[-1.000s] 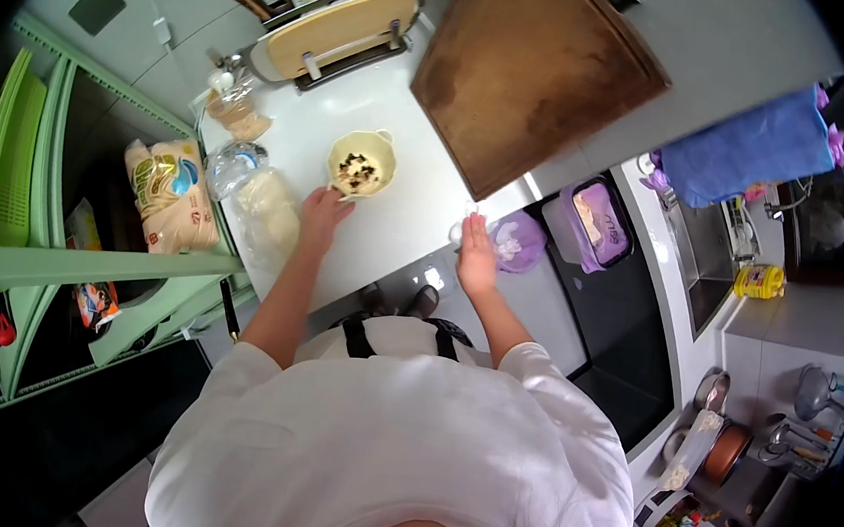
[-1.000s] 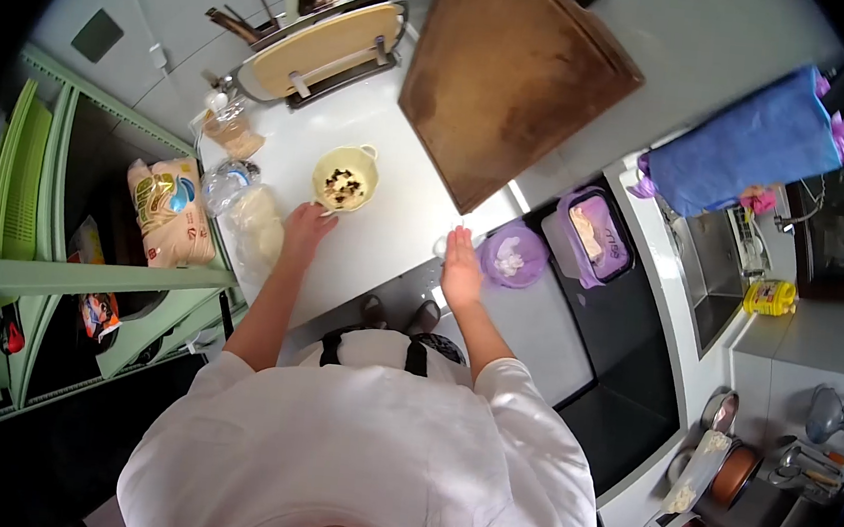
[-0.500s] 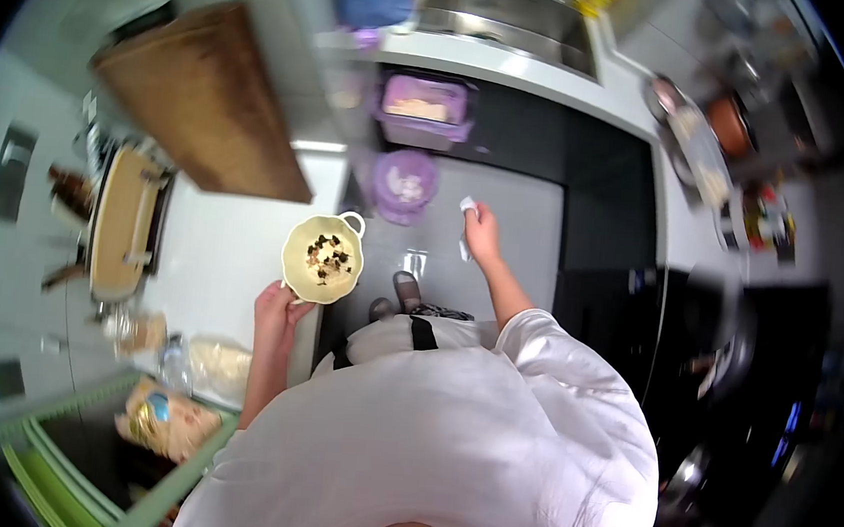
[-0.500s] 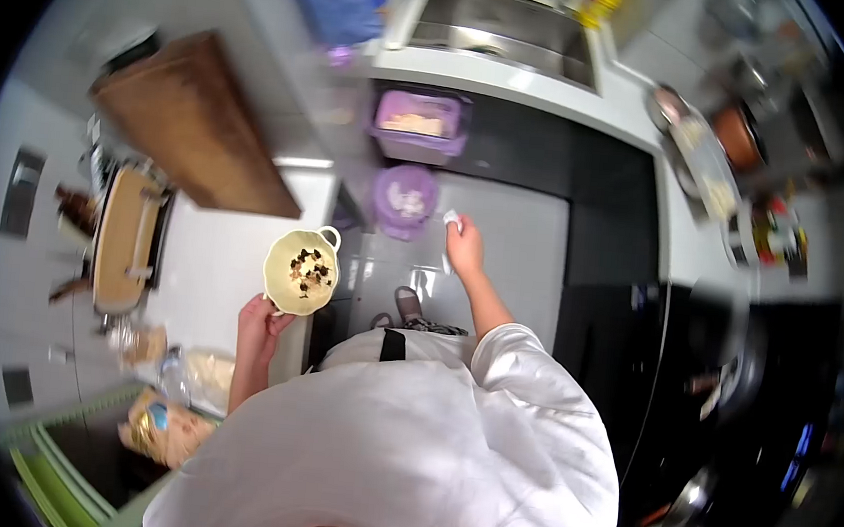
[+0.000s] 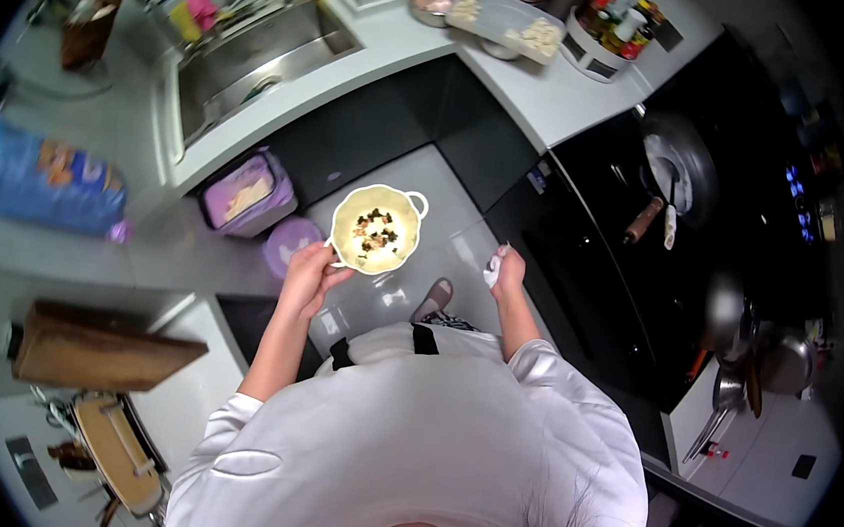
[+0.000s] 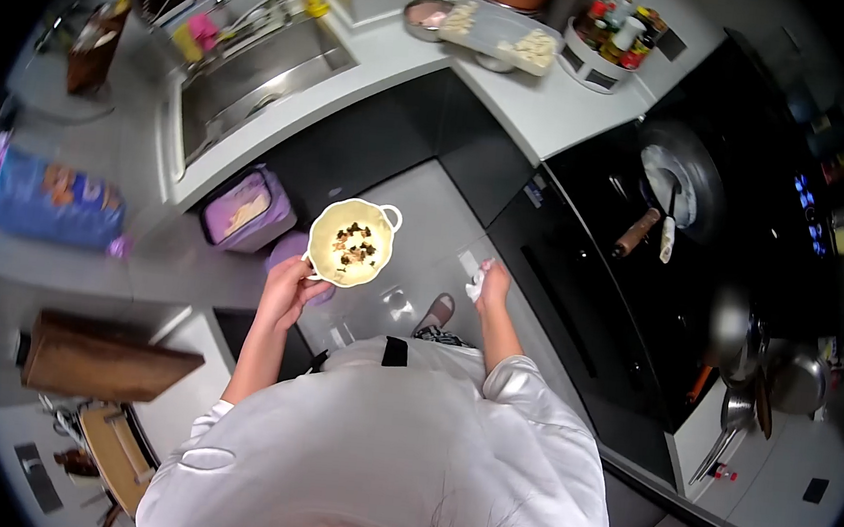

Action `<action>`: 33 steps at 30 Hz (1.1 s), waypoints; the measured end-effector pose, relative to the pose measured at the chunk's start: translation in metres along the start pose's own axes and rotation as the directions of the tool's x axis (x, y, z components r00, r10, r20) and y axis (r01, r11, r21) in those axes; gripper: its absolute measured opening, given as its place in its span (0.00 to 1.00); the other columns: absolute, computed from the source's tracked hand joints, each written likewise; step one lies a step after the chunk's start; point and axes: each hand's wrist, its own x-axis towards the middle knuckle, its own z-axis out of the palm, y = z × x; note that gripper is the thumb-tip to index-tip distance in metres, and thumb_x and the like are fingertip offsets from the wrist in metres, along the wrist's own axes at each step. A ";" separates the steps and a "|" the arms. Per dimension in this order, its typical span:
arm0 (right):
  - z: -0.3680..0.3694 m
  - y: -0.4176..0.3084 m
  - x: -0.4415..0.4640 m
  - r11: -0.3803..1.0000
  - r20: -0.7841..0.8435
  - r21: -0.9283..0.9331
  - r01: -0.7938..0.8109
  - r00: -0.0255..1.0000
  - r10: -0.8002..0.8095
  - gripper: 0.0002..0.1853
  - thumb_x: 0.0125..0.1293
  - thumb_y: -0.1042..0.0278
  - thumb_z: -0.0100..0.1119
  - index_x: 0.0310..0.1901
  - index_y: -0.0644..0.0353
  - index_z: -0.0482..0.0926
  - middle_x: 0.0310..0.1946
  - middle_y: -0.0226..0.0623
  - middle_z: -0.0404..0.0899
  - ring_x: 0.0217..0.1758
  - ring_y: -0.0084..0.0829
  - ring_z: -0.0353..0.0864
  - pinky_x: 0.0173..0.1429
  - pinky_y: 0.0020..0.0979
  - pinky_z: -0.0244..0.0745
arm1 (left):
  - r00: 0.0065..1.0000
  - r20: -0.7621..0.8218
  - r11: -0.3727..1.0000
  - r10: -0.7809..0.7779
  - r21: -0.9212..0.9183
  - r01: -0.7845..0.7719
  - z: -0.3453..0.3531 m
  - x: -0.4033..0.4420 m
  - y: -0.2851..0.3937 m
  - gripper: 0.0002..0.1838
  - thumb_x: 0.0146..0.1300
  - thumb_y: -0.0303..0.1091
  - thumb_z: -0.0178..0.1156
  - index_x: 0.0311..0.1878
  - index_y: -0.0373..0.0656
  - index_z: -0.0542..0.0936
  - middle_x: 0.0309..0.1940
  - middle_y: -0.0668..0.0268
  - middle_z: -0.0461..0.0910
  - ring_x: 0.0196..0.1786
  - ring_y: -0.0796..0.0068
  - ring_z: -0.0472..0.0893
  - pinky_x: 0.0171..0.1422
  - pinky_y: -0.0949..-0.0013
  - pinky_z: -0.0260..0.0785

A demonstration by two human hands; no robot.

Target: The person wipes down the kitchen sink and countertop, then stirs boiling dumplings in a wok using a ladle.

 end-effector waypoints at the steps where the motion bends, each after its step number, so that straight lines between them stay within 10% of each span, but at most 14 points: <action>1: -0.009 -0.012 0.012 0.998 -0.010 0.053 -0.021 1.000 0.022 0.12 0.66 0.68 0.43 0.28 0.60 0.75 0.21 0.33 0.73 0.20 0.25 0.70 0.22 0.30 0.64 | 0.999 0.032 1.000 -0.021 0.009 0.021 0.016 0.025 -0.005 0.09 0.67 0.27 0.54 0.41 0.28 0.76 0.31 0.66 0.78 0.32 0.81 0.81 0.47 0.70 0.84; 5: -0.008 -0.063 0.047 0.980 -0.134 0.172 -0.104 0.983 0.128 0.13 0.64 0.65 0.44 0.25 0.59 0.73 0.17 0.31 0.68 0.16 0.25 0.66 0.20 0.27 0.61 | 0.988 0.124 0.996 -0.087 0.016 0.086 0.100 0.114 -0.009 0.08 0.65 0.25 0.53 0.41 0.27 0.75 0.33 0.63 0.78 0.34 0.77 0.82 0.49 0.67 0.84; 8: -0.017 -0.086 0.073 0.976 0.116 0.061 -0.211 0.972 0.203 0.11 0.64 0.62 0.49 0.30 0.58 0.75 0.20 0.28 0.69 0.19 0.22 0.67 0.23 0.25 0.64 | 0.985 0.142 0.995 -0.095 0.011 0.095 0.166 0.173 -0.011 0.10 0.66 0.25 0.51 0.43 0.24 0.74 0.42 0.53 0.79 0.42 0.63 0.85 0.50 0.65 0.84; 15: 0.002 -0.139 0.059 0.985 0.215 -0.170 0.024 0.976 0.014 0.21 0.61 0.73 0.54 0.55 0.56 0.63 0.42 0.31 0.70 0.38 0.23 0.70 0.38 0.27 0.70 | 0.961 0.196 0.980 -0.197 0.072 0.187 0.295 0.311 -0.029 0.12 0.68 0.23 0.47 0.48 0.22 0.74 0.47 0.52 0.77 0.47 0.60 0.83 0.52 0.66 0.84; 21: -0.030 -0.136 0.092 0.911 0.161 -0.390 0.135 0.984 -0.077 0.20 0.63 0.76 0.51 0.57 0.54 0.68 0.41 0.33 0.75 0.38 0.24 0.73 0.40 0.30 0.72 | 0.939 0.203 0.954 -0.279 0.173 0.246 0.372 0.422 -0.060 0.11 0.65 0.21 0.50 0.48 0.22 0.74 0.45 0.48 0.79 0.42 0.58 0.84 0.42 0.68 0.85; 24: -0.005 -0.169 0.100 0.732 0.009 -0.643 0.224 0.958 -0.286 0.15 0.65 0.73 0.53 0.54 0.57 0.74 0.36 0.37 0.80 0.35 0.26 0.77 0.40 0.28 0.73 | 0.921 0.204 0.937 -0.331 0.187 0.295 0.394 0.475 -0.081 0.11 0.66 0.21 0.50 0.48 0.23 0.73 0.46 0.50 0.79 0.40 0.59 0.84 0.43 0.68 0.85; 27: 0.026 -0.217 0.106 0.714 -0.138 -0.690 0.118 0.947 -0.289 0.15 0.63 0.67 0.58 0.50 0.60 0.77 0.37 0.50 0.83 0.33 0.49 0.83 0.41 0.39 0.77 | 0.913 0.221 0.935 -0.343 0.174 0.309 0.419 0.506 -0.090 0.08 0.66 0.21 0.50 0.44 0.26 0.73 0.44 0.52 0.79 0.41 0.62 0.84 0.43 0.67 0.84; 33: 0.046 -0.216 0.152 0.733 -0.328 -0.679 0.044 0.874 -0.357 0.15 0.64 0.65 0.60 0.49 0.62 0.78 0.33 0.52 0.83 0.38 0.50 0.84 0.43 0.42 0.77 | 0.926 0.231 0.953 -0.300 0.036 0.300 0.458 0.545 -0.094 0.09 0.65 0.21 0.52 0.48 0.30 0.72 0.46 0.55 0.78 0.44 0.65 0.82 0.51 0.66 0.80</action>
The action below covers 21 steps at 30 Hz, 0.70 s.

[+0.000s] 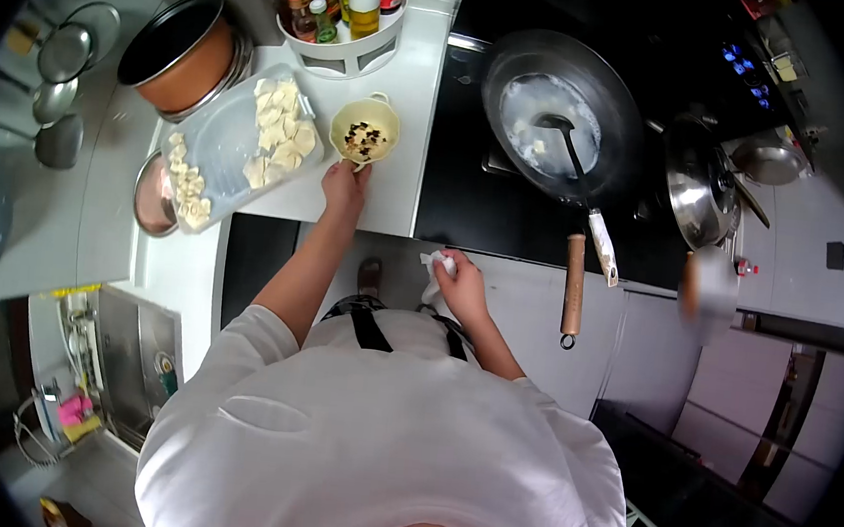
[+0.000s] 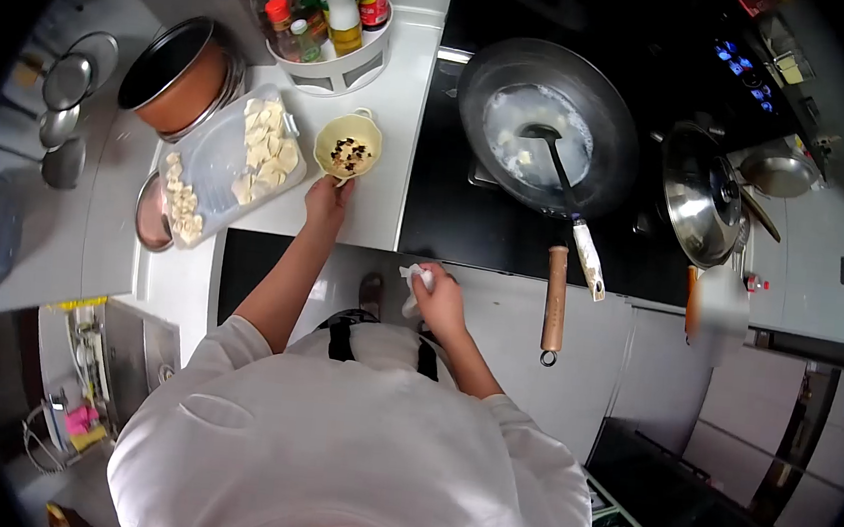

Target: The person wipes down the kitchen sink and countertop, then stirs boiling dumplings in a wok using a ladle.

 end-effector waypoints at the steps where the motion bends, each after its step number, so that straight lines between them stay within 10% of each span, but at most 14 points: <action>1: 0.003 -0.003 0.005 1.000 -0.021 -0.010 -0.020 1.000 0.020 0.15 0.64 0.64 0.60 0.49 0.62 0.78 0.32 0.52 0.83 0.37 0.50 0.84 0.43 0.42 0.77 | 1.000 0.016 1.000 0.022 -0.013 -0.022 0.004 0.005 0.000 0.10 0.65 0.21 0.52 0.49 0.30 0.71 0.46 0.56 0.77 0.45 0.65 0.82 0.53 0.65 0.80; 7: 0.015 -0.033 0.030 0.997 -0.144 -0.042 -0.057 0.988 0.050 0.14 0.65 0.72 0.56 0.52 0.62 0.77 0.34 0.52 0.83 0.35 0.49 0.83 0.40 0.41 0.76 | 0.997 -0.025 0.990 0.067 -0.126 -0.069 0.019 0.024 0.015 0.16 0.67 0.22 0.54 0.57 0.38 0.68 0.53 0.62 0.75 0.53 0.68 0.79 0.63 0.62 0.75; 11: 0.048 -0.018 0.060 0.854 -0.204 -0.316 0.412 0.850 -0.486 0.21 0.62 0.79 0.52 0.58 0.66 0.74 0.50 0.53 0.80 0.51 0.48 0.81 0.58 0.40 0.75 | 0.991 0.109 0.988 0.083 -0.140 -0.068 0.016 0.025 0.016 0.21 0.69 0.27 0.56 0.64 0.47 0.66 0.60 0.69 0.71 0.61 0.73 0.74 0.70 0.60 0.67; 12: 0.053 -0.025 0.060 0.911 -0.025 -0.233 0.339 0.935 -0.354 0.26 0.61 0.80 0.50 0.63 0.67 0.70 0.63 0.54 0.70 0.69 0.51 0.68 0.74 0.42 0.61 | 0.988 0.135 0.989 0.078 -0.135 -0.059 0.014 0.026 0.014 0.22 0.70 0.27 0.56 0.65 0.47 0.65 0.61 0.69 0.70 0.62 0.74 0.73 0.72 0.59 0.65; 16: 0.095 -0.018 0.077 0.653 0.506 -0.397 0.645 0.748 -0.430 0.35 0.64 0.63 0.58 0.70 0.66 0.59 0.74 0.50 0.54 0.79 0.50 0.49 0.79 0.45 0.47 | 0.987 0.143 0.985 0.078 -0.163 -0.055 0.012 0.028 0.010 0.16 0.70 0.27 0.56 0.57 0.46 0.66 0.56 0.67 0.73 0.60 0.74 0.74 0.72 0.58 0.65; 21: 0.114 -0.030 0.146 0.558 0.354 -0.631 0.539 0.840 -0.411 0.49 0.62 0.38 0.57 0.75 0.64 0.50 0.77 0.48 0.47 0.81 0.50 0.41 0.80 0.49 0.36 | 0.988 0.099 0.981 0.119 -0.166 -0.101 0.020 0.030 -0.005 0.11 0.70 0.27 0.55 0.51 0.43 0.65 0.51 0.65 0.75 0.54 0.74 0.77 0.69 0.61 0.67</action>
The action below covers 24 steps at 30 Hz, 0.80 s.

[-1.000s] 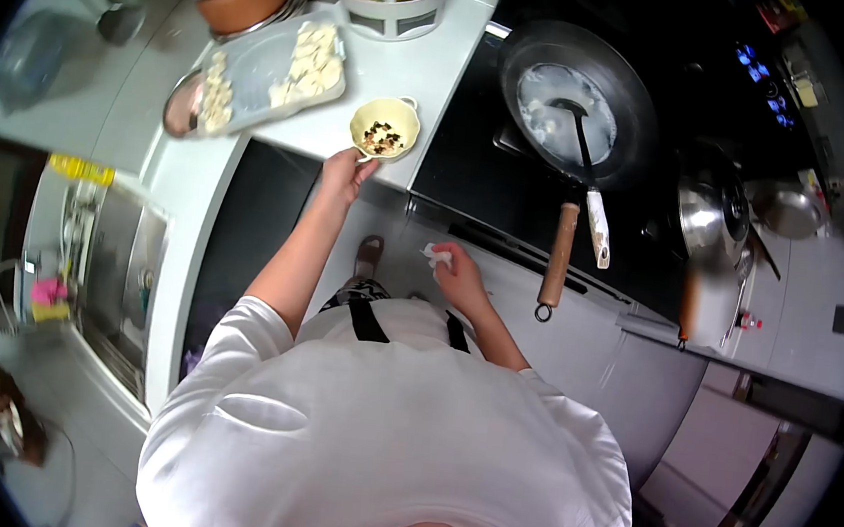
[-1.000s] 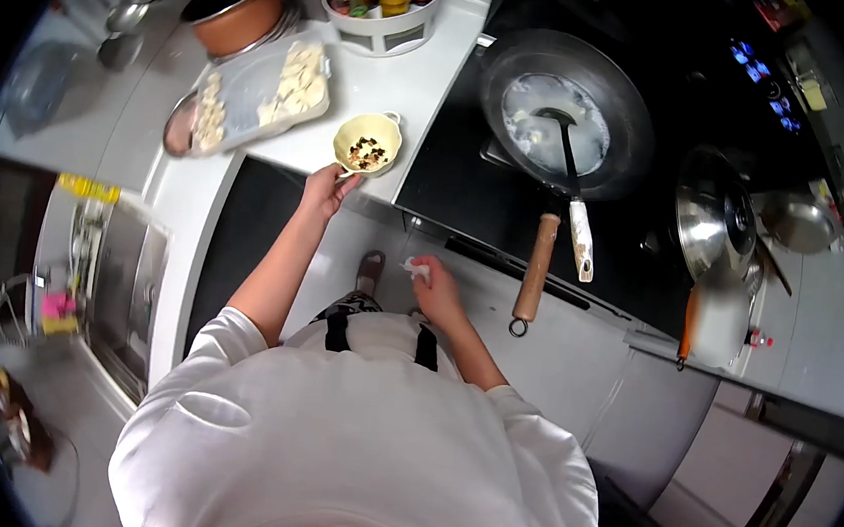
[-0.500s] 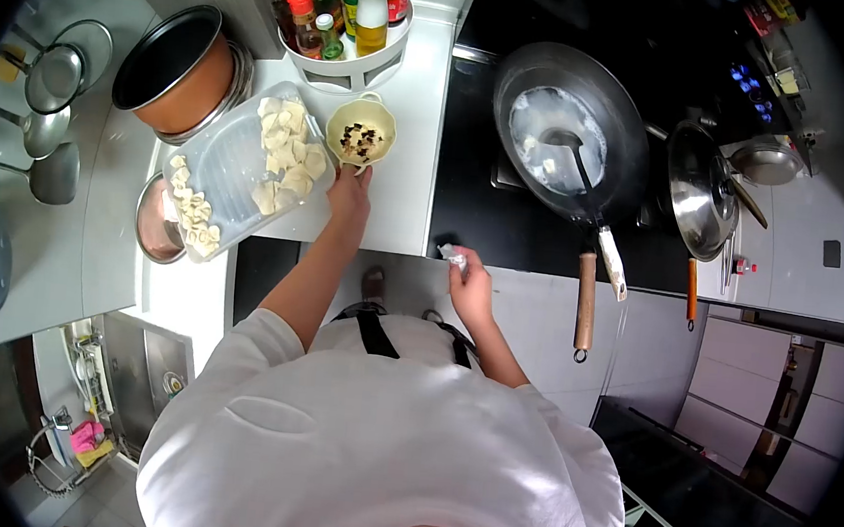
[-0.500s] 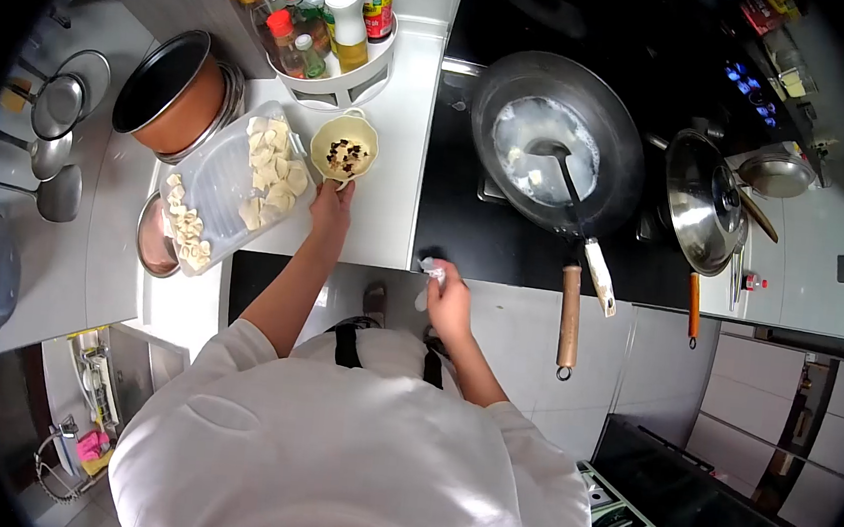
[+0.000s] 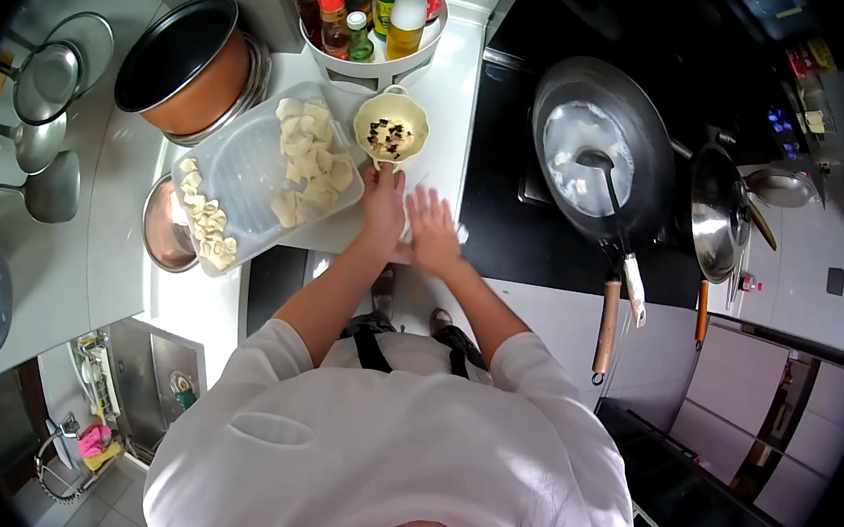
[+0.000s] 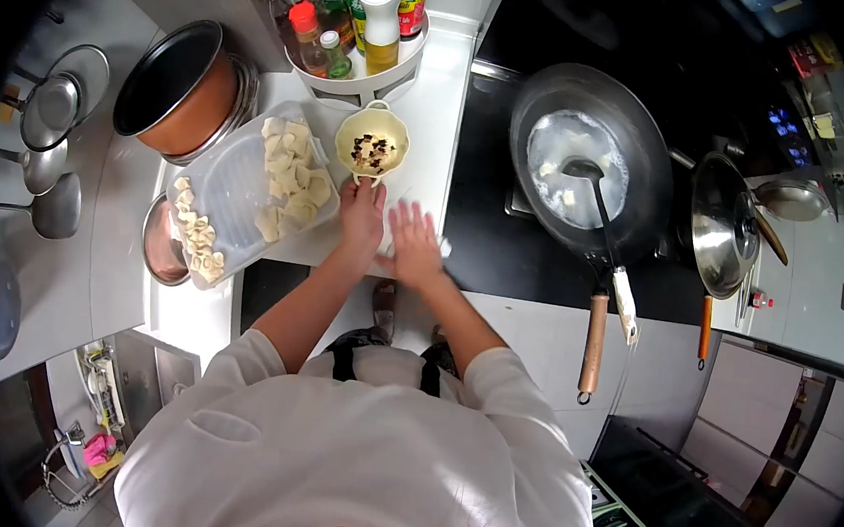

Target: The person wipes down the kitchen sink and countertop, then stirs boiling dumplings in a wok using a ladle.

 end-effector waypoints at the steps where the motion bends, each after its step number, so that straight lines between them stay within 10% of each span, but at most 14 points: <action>1: 0.002 0.009 0.020 0.996 -0.022 -0.054 -0.071 0.997 0.070 0.49 0.63 0.37 0.55 0.75 0.64 0.49 0.77 0.50 0.45 0.81 0.50 0.39 0.81 0.50 0.34 | 0.999 -0.039 0.999 0.014 0.048 -0.012 0.006 0.000 0.001 0.12 0.72 0.30 0.54 0.53 0.43 0.65 0.53 0.65 0.74 0.56 0.76 0.76 0.71 0.62 0.65; 8: 0.011 0.096 0.149 0.969 -0.159 -0.040 -0.243 0.959 0.234 0.39 0.72 0.49 0.44 0.75 0.66 0.47 0.78 0.51 0.42 0.82 0.48 0.37 0.81 0.46 0.33 | 0.998 -0.060 0.989 0.019 0.148 -0.010 0.004 -0.021 0.005 0.13 0.75 0.34 0.50 0.57 0.41 0.63 0.54 0.65 0.72 0.56 0.76 0.75 0.72 0.61 0.64; 15: -0.020 0.107 0.182 0.982 -0.019 0.015 0.188 0.982 -0.188 0.36 0.74 0.45 0.40 0.75 0.60 0.51 0.78 0.41 0.46 0.82 0.40 0.41 0.82 0.40 0.37 | 0.996 -0.017 0.976 -0.089 0.199 0.090 -0.014 -0.082 0.023 0.12 0.76 0.35 0.49 0.56 0.40 0.65 0.53 0.63 0.73 0.55 0.73 0.76 0.69 0.63 0.68; 24: -0.027 0.129 0.259 0.929 -0.188 0.081 -0.360 0.910 0.369 0.38 0.73 0.44 0.38 0.76 0.61 0.51 0.79 0.42 0.44 0.82 0.43 0.39 0.82 0.42 0.34 | 0.984 0.004 0.966 -0.177 0.192 0.173 -0.019 -0.116 0.042 0.09 0.76 0.33 0.47 0.53 0.39 0.67 0.52 0.61 0.75 0.57 0.69 0.77 0.71 0.59 0.66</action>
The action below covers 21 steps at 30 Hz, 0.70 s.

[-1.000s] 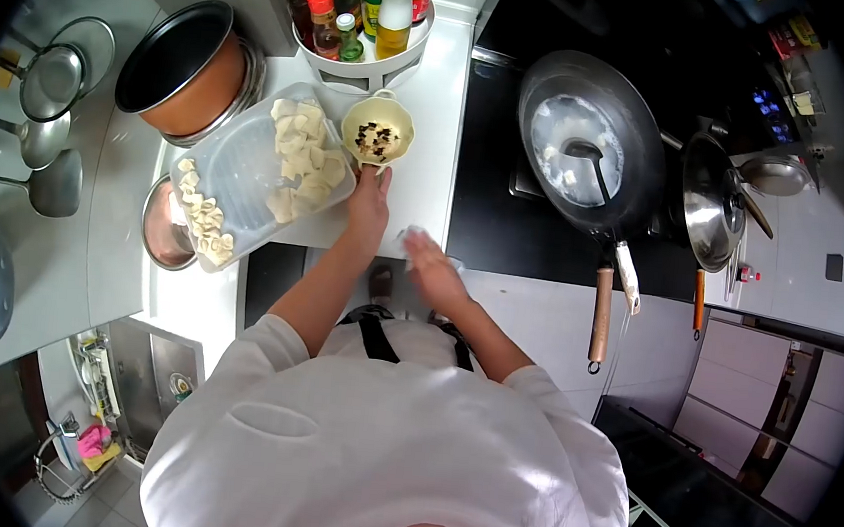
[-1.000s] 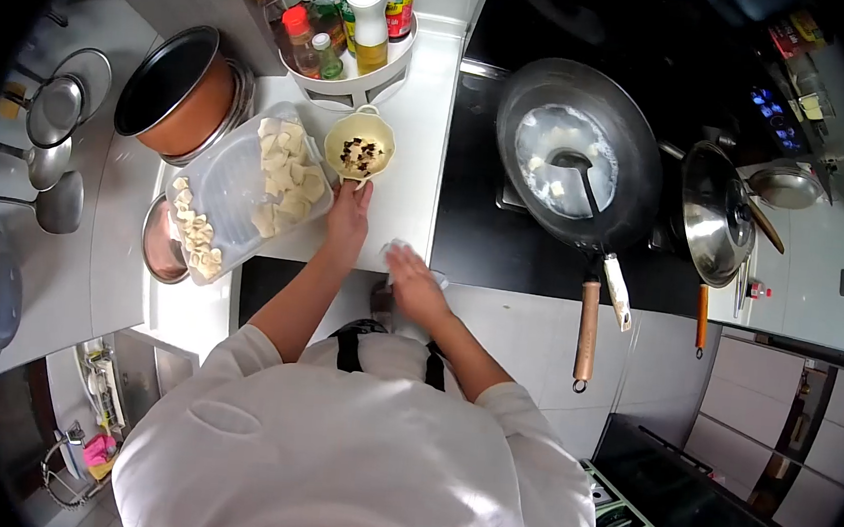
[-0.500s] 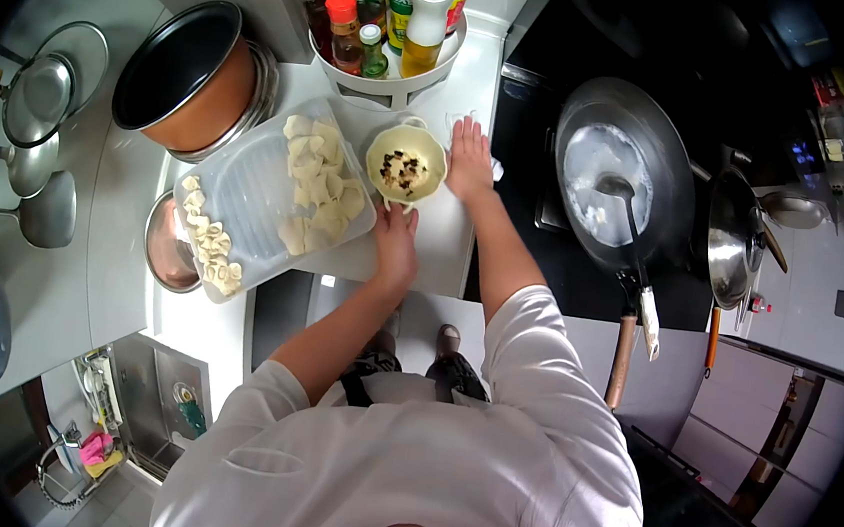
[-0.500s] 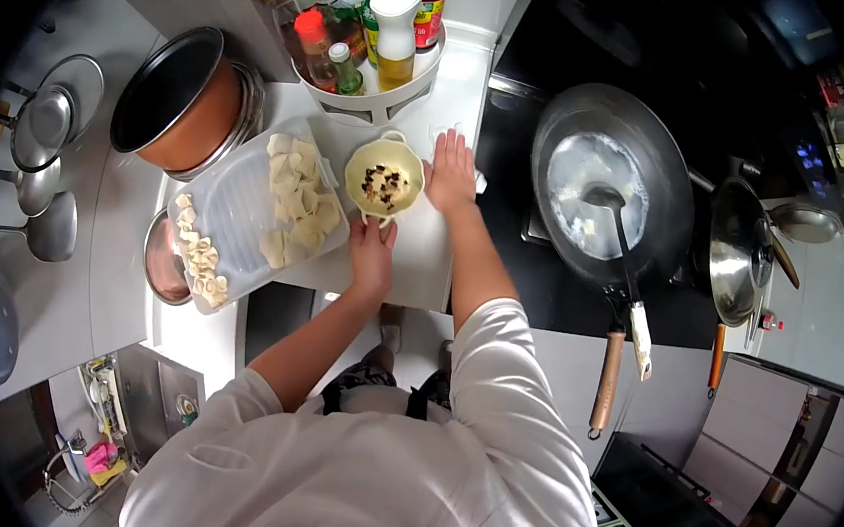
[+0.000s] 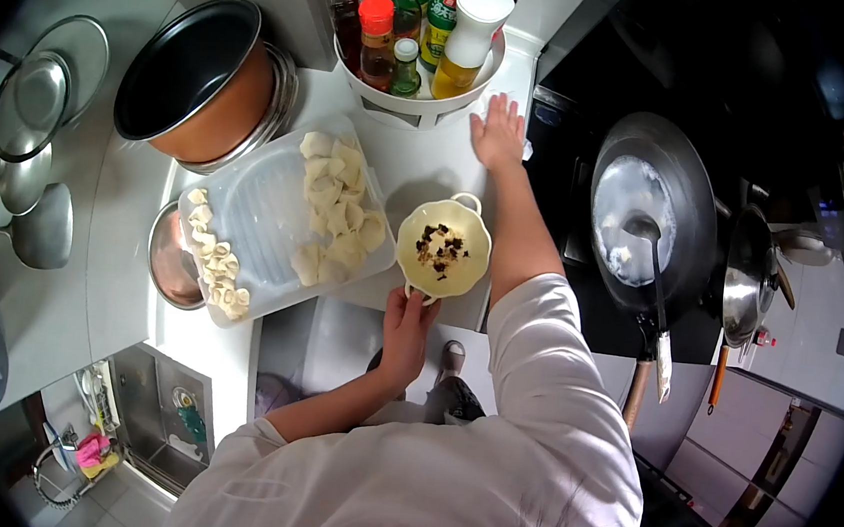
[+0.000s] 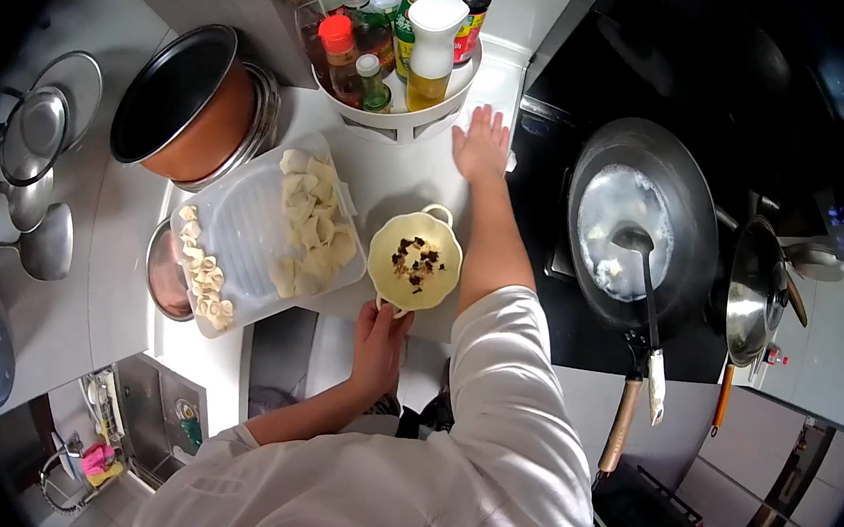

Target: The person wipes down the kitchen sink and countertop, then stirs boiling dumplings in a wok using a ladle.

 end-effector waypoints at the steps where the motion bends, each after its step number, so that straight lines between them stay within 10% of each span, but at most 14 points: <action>1: 0.000 0.005 0.004 1.000 -0.013 0.005 -0.011 1.000 0.011 0.38 0.73 0.44 0.38 0.75 0.62 0.51 0.78 0.44 0.44 0.82 0.44 0.39 0.82 0.42 0.34 | 1.000 0.007 1.000 0.009 0.008 -0.009 -0.002 0.000 0.000 0.09 0.76 0.33 0.47 0.53 0.39 0.67 0.52 0.61 0.75 0.57 0.69 0.77 0.71 0.59 0.66; 12: 0.000 0.016 -0.267 0.970 0.027 -0.018 0.241 0.970 -0.240 0.40 0.64 0.57 0.57 0.71 0.71 0.55 0.74 0.58 0.53 0.78 0.53 0.50 0.78 0.51 0.47 | 0.998 -0.018 0.994 0.057 0.093 -0.055 0.001 0.041 -0.013 0.14 0.75 0.34 0.50 0.57 0.36 0.68 0.51 0.61 0.73 0.55 0.72 0.76 0.68 0.64 0.70; 21: -0.017 -0.035 -0.370 0.931 0.223 0.133 0.340 0.905 -0.363 0.43 0.64 0.47 0.57 0.70 0.73 0.56 0.74 0.57 0.50 0.79 0.52 0.45 0.79 0.50 0.41 | 0.983 -0.034 0.983 0.181 0.012 -0.181 0.029 0.089 -0.045 0.14 0.71 0.32 0.57 0.53 0.34 0.70 0.43 0.65 0.75 0.46 0.77 0.78 0.53 0.76 0.74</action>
